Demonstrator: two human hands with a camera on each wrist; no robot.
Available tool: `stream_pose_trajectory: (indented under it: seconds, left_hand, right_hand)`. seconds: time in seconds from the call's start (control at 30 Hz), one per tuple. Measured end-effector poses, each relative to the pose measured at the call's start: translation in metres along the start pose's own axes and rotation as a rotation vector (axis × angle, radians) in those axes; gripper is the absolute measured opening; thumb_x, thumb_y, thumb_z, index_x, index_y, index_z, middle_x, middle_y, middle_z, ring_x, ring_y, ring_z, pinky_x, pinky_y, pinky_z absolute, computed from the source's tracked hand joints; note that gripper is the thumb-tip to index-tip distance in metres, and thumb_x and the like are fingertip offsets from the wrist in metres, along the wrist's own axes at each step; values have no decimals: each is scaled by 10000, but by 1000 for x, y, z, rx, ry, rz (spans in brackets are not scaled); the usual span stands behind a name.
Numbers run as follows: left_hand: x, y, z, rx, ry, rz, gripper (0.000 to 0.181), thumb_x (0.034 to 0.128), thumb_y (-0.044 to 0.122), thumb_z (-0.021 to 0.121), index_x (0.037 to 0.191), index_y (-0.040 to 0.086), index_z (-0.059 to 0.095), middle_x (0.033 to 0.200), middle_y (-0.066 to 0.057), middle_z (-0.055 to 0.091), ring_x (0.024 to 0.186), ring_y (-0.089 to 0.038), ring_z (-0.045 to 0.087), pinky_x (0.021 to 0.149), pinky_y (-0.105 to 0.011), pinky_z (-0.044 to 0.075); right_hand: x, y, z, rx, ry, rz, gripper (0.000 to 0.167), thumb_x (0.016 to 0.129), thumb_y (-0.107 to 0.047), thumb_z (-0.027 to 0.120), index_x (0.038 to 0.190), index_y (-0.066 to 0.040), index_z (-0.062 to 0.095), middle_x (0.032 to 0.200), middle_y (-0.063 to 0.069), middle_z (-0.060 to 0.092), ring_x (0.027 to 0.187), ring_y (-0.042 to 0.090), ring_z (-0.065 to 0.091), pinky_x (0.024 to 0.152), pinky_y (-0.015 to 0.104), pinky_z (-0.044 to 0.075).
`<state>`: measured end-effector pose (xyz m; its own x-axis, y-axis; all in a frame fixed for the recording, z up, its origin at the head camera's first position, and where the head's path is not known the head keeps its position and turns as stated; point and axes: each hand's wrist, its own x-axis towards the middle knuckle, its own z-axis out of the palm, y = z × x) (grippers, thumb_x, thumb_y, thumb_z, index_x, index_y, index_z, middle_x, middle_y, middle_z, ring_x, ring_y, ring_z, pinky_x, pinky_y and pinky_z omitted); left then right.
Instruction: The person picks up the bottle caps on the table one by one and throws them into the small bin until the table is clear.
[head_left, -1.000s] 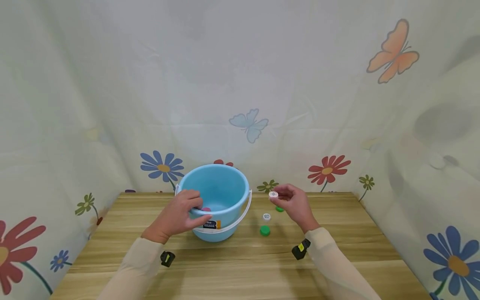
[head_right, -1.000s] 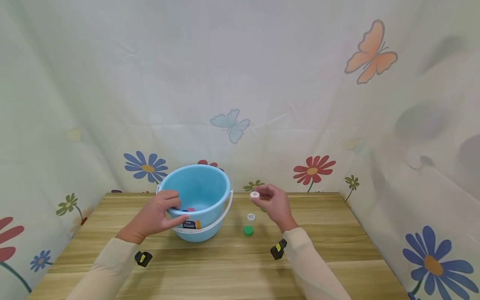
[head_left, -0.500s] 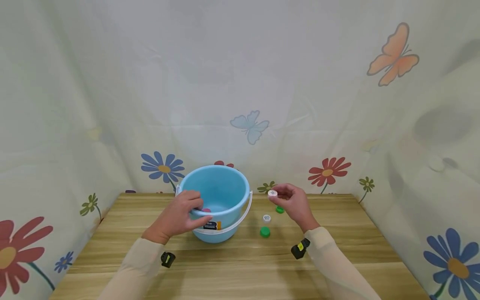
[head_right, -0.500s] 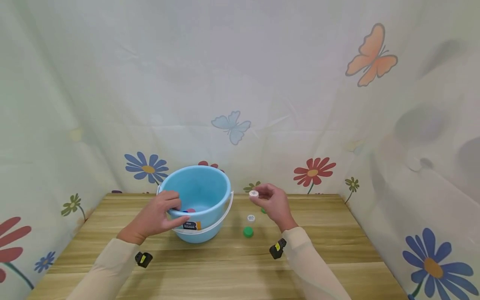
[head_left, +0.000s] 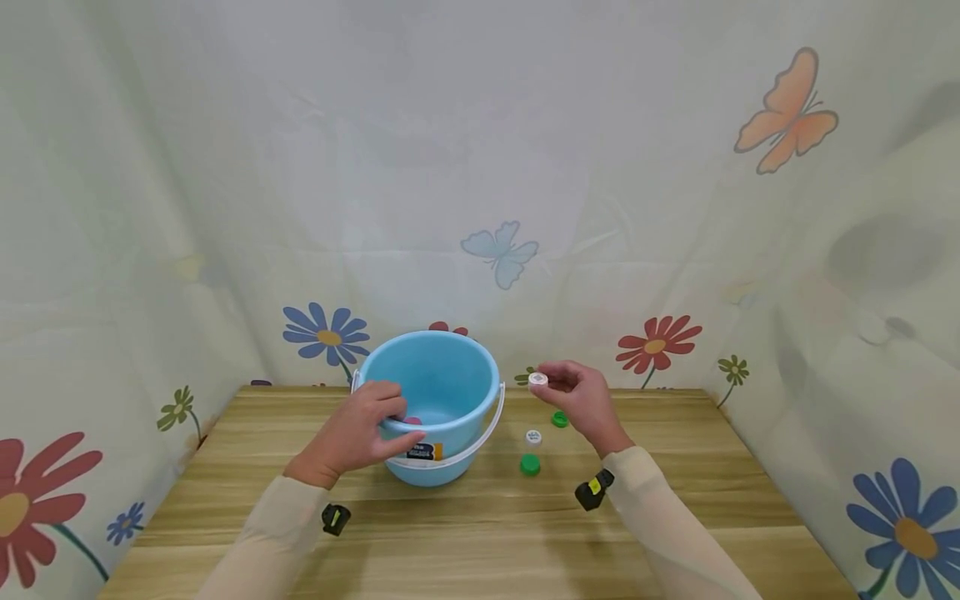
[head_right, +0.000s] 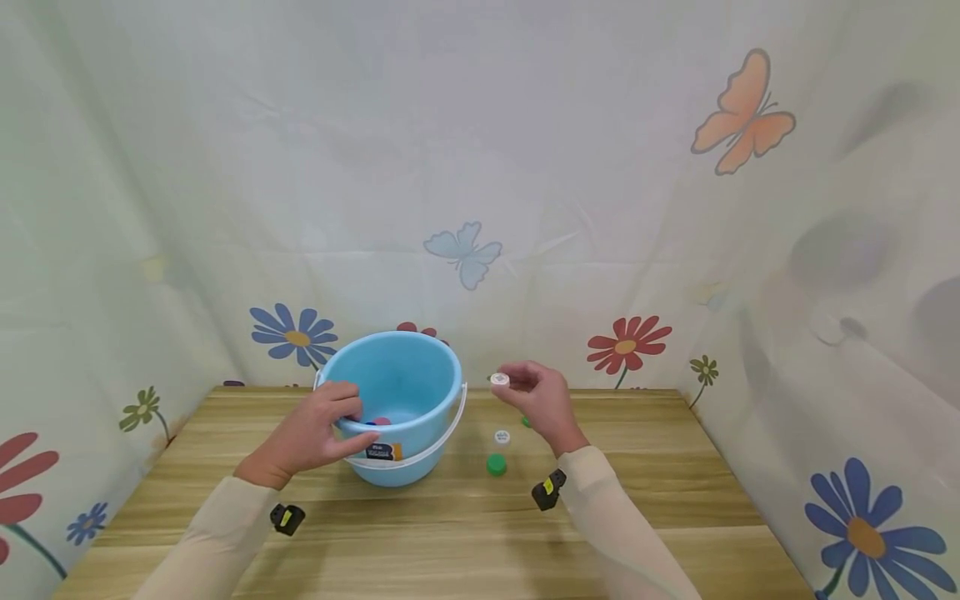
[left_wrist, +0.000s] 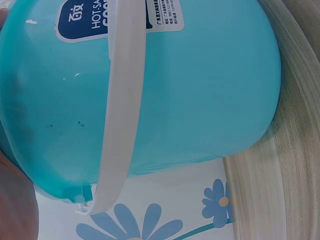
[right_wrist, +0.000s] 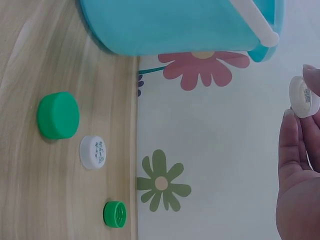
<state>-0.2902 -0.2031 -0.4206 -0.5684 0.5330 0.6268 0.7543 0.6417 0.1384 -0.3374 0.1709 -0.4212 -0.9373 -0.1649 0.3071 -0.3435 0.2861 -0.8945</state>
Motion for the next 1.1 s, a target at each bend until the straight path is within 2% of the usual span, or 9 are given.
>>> stream_pose_trajectory:
  seconds: [0.13,0.53,0.87,1.1]
  left_hand:
    - [-1,-1,2,1,3,3,389,830,486,801,731,247,511,775,116,419,812,-63,447,765,-338,450]
    - [-1,2,0,6,-8,-18,376,817,473,814,735,252,521,777,122,428,823,-63,456,770,-351,468]
    - [0,3,-2,20,-21,-32,377,810,474,820,735,261,518,775,130,436,826,-60,455,773,-349,472]
    - [0,4,-2,20,-30,-43,376,807,472,823,736,263,518,773,134,432,822,-58,452,768,-341,466]
  right_hand:
    - [0,-3,4,16,-8,-8,442,859,-291,835,1221,-69,713,1179,121,731,1030,246,697,862,205,573]
    - [4,-14,15,36,-13,-31,390,861,-310,833,1202,-151,730,1170,70,737,1030,211,698,863,228,581]
    - [12,-23,27,49,-19,-36,383,838,-327,853,1163,-160,741,1135,44,745,1023,220,714,875,267,591]
    - [17,-32,36,66,-44,-61,399,850,-280,845,1188,-100,733,1146,89,743,1028,257,714,879,270,591]
